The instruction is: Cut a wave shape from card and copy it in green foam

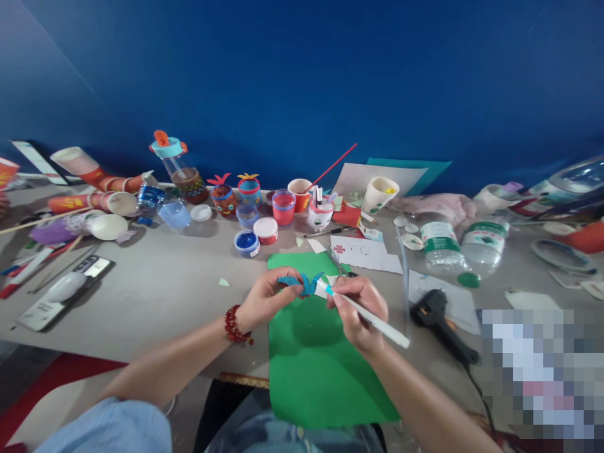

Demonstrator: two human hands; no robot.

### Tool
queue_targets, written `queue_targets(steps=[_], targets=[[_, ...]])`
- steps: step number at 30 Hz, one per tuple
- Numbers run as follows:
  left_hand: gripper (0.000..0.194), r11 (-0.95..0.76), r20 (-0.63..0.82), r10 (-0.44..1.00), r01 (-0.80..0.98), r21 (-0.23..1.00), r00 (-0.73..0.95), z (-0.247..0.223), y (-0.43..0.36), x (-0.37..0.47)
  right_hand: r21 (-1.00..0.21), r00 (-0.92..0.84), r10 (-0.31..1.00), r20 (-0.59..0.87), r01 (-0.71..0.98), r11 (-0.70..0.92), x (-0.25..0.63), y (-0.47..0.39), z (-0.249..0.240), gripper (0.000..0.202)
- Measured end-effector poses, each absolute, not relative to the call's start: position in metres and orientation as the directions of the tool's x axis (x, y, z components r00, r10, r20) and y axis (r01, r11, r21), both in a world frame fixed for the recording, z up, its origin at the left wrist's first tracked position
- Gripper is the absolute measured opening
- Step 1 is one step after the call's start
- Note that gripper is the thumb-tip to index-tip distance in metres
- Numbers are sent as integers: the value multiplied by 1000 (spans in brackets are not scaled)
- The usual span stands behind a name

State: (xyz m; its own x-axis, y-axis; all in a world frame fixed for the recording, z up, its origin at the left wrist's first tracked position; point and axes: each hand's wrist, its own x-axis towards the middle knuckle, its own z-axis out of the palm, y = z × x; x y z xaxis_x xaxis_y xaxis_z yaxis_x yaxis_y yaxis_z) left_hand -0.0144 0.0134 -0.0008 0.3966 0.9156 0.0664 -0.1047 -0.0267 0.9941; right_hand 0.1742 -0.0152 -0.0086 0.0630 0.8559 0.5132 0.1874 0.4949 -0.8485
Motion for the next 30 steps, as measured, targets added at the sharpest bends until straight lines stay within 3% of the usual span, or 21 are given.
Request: queue_targets(steps=[30], targets=[[17,-27,67,913,-104,994,403,-3,14,-15,-874,104,880,464,213,436,176,-15,-14,2]])
